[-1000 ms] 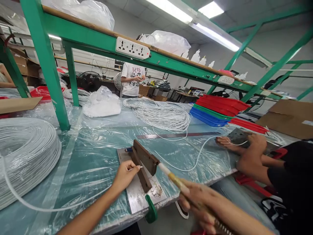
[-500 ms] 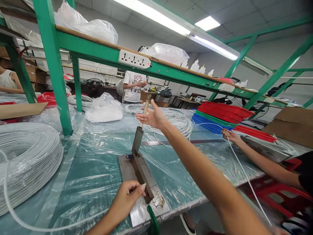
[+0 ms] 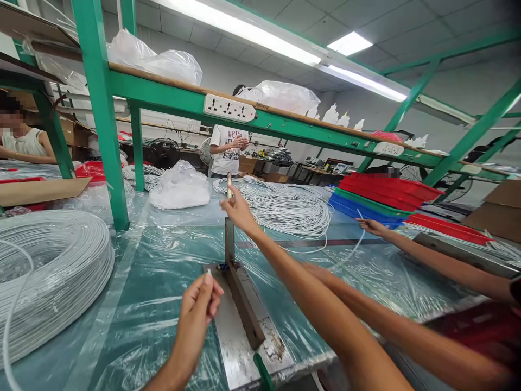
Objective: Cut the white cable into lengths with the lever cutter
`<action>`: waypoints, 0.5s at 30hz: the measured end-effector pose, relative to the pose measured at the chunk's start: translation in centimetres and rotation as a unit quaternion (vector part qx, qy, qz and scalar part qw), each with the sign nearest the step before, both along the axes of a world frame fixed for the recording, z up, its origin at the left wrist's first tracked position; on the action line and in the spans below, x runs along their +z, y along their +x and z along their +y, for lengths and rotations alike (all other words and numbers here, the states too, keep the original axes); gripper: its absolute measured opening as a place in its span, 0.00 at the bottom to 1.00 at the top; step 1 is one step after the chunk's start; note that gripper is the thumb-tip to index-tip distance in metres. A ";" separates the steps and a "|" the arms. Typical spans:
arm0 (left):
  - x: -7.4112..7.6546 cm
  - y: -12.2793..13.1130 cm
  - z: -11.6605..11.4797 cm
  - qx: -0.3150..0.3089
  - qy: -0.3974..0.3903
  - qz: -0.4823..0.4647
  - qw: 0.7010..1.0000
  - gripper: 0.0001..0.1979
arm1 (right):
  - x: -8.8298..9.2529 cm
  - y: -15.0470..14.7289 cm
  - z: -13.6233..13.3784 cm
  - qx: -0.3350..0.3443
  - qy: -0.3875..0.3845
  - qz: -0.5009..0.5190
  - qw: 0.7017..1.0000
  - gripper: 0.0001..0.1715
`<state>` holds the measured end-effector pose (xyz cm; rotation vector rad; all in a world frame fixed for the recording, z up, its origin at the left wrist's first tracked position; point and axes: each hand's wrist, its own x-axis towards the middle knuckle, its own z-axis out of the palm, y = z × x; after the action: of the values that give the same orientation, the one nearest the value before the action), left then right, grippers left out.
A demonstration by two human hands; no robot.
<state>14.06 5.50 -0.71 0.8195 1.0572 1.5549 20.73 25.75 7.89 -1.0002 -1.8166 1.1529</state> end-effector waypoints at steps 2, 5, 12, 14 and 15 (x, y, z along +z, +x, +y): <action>1.7 -0.4 -0.5 0.045 0.027 -0.046 0.998 0.25 | -1.4 1.8 -4.2 0.087 0.003 -0.038 0.995 0.21; 4.0 0.1 -1.0 0.072 0.081 -0.098 0.989 0.23 | -4.4 4.1 -11.1 0.333 -0.057 -0.117 0.934 0.11; 5.9 2.8 -1.0 -0.027 0.133 -0.036 0.990 0.21 | -7.7 5.6 -19.7 0.384 -0.156 0.009 0.910 0.26; 5.9 2.1 -1.6 -0.095 0.112 0.109 0.983 0.22 | -6.9 6.7 -19.7 0.301 -0.168 0.049 0.937 0.29; 5.9 1.5 -1.9 -0.122 0.098 0.194 0.968 0.24 | -6.4 7.6 -19.4 0.256 -0.163 0.077 0.950 0.28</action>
<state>15.59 3.59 5.15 1.3802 1.0378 1.3311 28.31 6.35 1.52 -0.5935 -1.8472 1.8397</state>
